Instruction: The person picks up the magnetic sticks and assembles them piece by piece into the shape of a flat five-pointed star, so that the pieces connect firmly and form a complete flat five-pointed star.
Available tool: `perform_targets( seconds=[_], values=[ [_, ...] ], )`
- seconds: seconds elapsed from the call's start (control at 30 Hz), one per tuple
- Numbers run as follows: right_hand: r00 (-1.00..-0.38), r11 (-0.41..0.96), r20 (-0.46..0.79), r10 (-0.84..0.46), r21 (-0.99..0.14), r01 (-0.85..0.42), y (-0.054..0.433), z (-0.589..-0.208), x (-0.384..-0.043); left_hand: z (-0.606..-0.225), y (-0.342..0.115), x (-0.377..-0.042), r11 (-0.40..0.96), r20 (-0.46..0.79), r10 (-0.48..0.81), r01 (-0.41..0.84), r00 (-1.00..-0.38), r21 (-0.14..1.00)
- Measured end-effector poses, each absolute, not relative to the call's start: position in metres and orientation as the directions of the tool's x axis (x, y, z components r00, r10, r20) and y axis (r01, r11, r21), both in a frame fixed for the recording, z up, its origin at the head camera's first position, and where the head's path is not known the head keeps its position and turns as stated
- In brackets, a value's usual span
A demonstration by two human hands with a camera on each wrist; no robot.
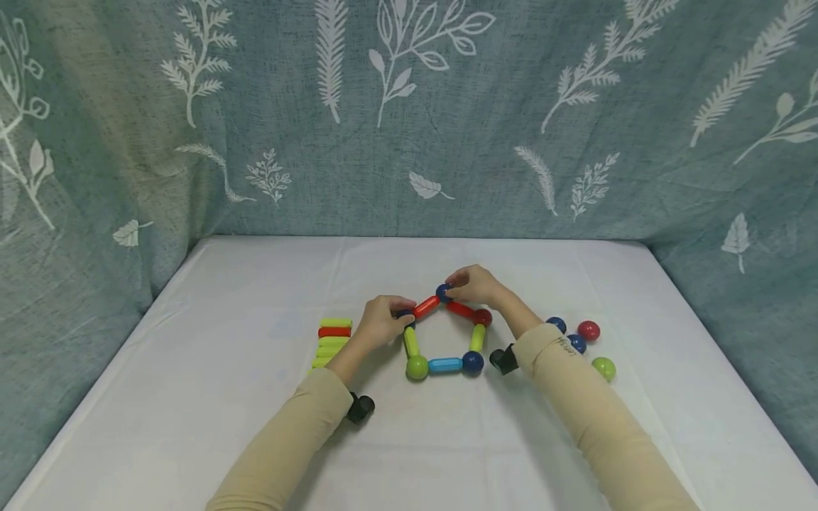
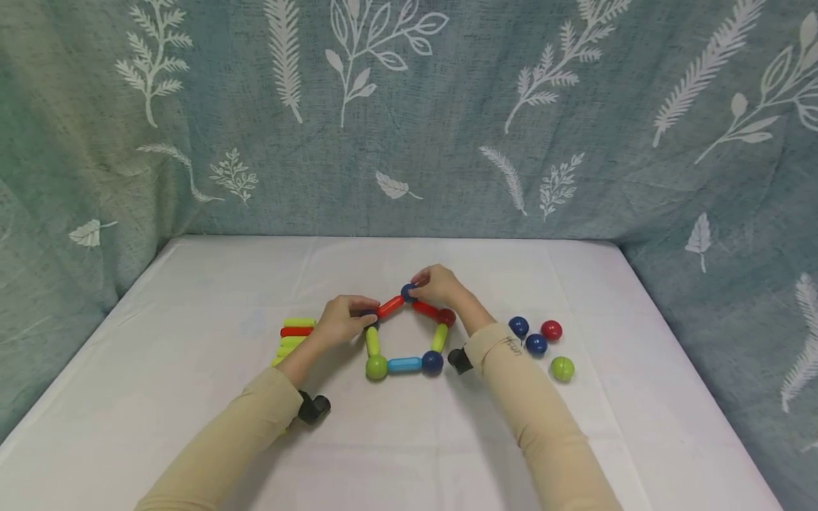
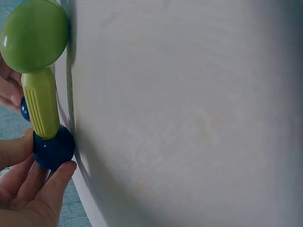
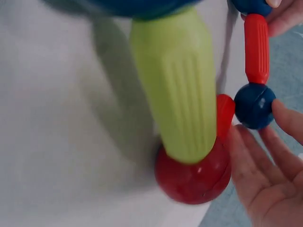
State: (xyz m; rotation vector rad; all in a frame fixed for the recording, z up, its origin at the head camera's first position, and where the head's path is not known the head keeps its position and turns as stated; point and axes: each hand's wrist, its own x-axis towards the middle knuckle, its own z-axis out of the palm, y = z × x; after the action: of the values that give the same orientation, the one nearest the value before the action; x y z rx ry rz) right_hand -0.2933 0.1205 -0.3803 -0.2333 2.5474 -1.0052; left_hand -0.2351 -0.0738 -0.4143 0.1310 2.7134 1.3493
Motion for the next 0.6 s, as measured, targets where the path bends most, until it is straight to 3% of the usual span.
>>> perform_targets(
  seconds=[0.27, 0.6],
  values=[
    [-0.871, 0.827, -0.363, -0.330, -0.556, -0.082, 0.149, -0.378, -0.283, -0.415, -0.073, -0.235, 0.605, -0.055, 0.117, 0.027, -0.992, 0.796],
    [-0.889, 0.799, -0.360, -0.284, -0.601, -0.012, 0.160, -0.387, -0.270, -0.414, -0.072, -0.235, 0.619, -0.049, 0.122, 0.037, -0.991, 0.785]
  ],
)
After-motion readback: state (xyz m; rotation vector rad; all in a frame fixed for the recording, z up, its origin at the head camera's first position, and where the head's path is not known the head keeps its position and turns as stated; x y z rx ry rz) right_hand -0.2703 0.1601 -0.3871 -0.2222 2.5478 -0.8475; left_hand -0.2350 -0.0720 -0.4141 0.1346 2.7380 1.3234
